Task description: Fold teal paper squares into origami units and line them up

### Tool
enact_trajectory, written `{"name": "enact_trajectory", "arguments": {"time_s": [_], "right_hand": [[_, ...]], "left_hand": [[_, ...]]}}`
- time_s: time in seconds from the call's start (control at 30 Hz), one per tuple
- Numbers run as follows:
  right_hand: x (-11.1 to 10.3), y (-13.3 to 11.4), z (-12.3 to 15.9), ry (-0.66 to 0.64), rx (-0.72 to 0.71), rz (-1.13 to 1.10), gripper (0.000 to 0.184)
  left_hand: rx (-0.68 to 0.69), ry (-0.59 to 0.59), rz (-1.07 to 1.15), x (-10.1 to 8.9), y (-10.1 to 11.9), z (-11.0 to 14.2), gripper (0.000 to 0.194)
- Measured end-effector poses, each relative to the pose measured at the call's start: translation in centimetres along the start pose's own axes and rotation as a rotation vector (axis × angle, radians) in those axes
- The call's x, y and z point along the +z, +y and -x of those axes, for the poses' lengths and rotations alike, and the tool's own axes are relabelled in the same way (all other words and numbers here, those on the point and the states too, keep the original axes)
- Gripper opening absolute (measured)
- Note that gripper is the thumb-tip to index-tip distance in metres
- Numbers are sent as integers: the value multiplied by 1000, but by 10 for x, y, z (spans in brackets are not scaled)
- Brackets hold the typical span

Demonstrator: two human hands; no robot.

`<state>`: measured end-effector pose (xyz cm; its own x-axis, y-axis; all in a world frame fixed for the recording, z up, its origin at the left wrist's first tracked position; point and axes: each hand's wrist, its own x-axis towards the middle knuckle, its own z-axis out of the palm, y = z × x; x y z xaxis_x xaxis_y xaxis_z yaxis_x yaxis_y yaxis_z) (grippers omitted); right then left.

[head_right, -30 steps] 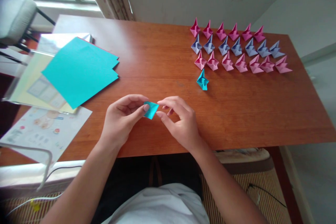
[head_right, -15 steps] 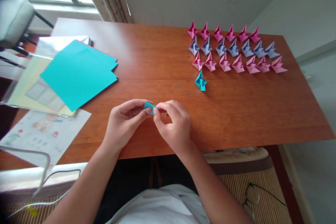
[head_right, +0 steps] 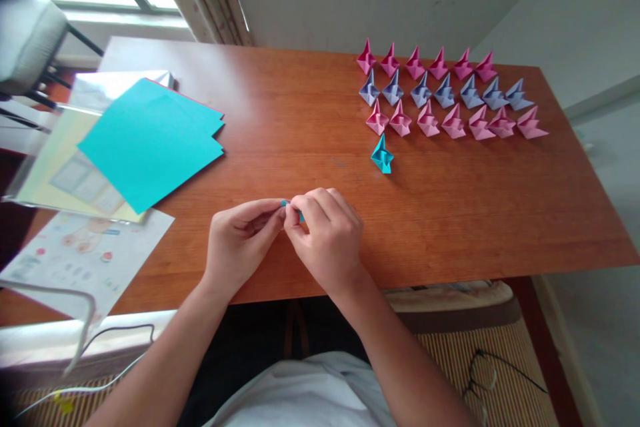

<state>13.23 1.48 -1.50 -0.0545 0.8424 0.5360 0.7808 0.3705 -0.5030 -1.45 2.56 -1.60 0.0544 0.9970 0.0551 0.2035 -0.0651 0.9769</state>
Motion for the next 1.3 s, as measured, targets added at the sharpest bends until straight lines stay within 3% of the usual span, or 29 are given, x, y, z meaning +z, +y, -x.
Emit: {"name": "enact_trajectory", "arguments": {"time_s": [0.13, 0.4, 0.6, 0.93, 1.07, 1.3], "right_hand": [[-1, -1, 2, 14, -62, 68, 13], [1, -5, 4, 90, -68, -57, 13], [2, -8, 1, 112, -60, -55, 13], [10, -14, 8, 144, -19, -16, 10], [13, -16, 15, 121, -74, -11, 22], [11, -10, 12, 101, -77, -101, 30]], "left_hand": [[64, 52, -55, 0, 0, 1, 6], [-61, 56, 267, 0, -1, 1, 5], [-74, 25, 258, -3, 0, -1, 8], [-148, 85, 250, -2, 2, -2, 13], [-175, 132, 306, -3, 3, -4, 12], [-228, 94, 418, -6, -4, -5, 17]]}}
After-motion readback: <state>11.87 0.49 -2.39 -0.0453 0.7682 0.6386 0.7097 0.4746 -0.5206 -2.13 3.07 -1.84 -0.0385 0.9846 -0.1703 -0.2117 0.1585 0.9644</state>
